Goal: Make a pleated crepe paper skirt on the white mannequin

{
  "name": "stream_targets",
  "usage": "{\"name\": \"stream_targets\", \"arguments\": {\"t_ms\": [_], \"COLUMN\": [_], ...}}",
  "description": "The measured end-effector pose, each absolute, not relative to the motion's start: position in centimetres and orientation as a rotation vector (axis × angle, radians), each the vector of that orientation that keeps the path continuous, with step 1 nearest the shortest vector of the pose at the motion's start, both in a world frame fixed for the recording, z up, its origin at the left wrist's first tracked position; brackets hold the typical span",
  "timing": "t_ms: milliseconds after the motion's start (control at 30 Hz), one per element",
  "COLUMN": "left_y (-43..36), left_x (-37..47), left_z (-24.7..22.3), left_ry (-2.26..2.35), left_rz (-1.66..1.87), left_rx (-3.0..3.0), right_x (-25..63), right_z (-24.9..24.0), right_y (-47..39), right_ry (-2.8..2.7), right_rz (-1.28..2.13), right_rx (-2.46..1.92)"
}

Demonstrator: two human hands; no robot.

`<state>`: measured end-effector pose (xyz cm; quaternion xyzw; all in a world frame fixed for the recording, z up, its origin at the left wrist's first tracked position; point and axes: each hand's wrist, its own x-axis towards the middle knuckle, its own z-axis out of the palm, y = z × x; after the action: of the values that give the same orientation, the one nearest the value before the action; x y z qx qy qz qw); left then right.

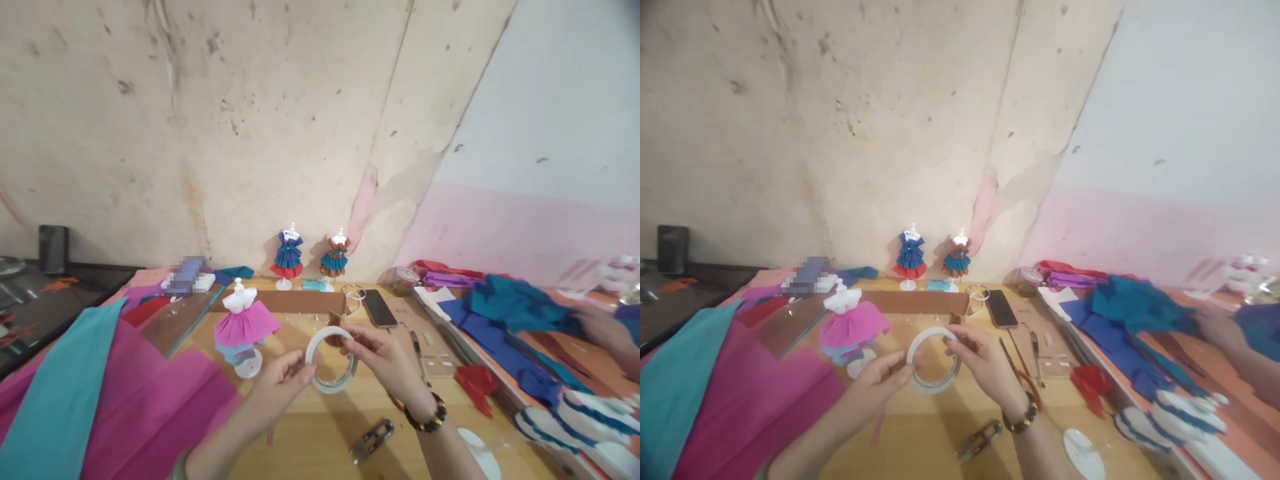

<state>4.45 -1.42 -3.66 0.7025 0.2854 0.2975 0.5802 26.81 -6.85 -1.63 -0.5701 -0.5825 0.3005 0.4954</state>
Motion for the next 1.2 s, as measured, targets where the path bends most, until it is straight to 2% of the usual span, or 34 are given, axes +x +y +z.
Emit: {"name": "stream_targets", "arguments": {"t_ms": [200,333,467,600,833,1200], "left_y": [-2.3,-2.3,-2.2,-2.7,-3.4,-3.6], "left_x": [4.0,3.9,3.8,3.6,3.9,4.2], "left_z": [-2.1,-1.7,-1.7,-1.5,-1.0,-1.2], "left_ry": [0.405,0.44,0.474,0.549,0.675,0.776], "left_rz": [0.697,0.781,0.79,0.73,0.75,0.849], "left_rx": [1.411,1.299,1.194,1.374,1.72,1.493], "right_x": [23.6,21.5,20.5,20.3,19.4,17.7], "right_z": [-3.2,-4.3,-5.0,-5.3,-5.7,-6.3], "right_y": [-4.2,-3.4,-3.8,-4.1,-3.8,-3.8], "right_ry": [-1.327,-1.3,-1.257,-1.13,-0.967,-1.042], "right_rz": [0.91,1.055,1.346,1.522,1.613,1.542], "right_rx": [-1.254,-1.168,-1.096,-1.045,-1.006,-1.003]}}
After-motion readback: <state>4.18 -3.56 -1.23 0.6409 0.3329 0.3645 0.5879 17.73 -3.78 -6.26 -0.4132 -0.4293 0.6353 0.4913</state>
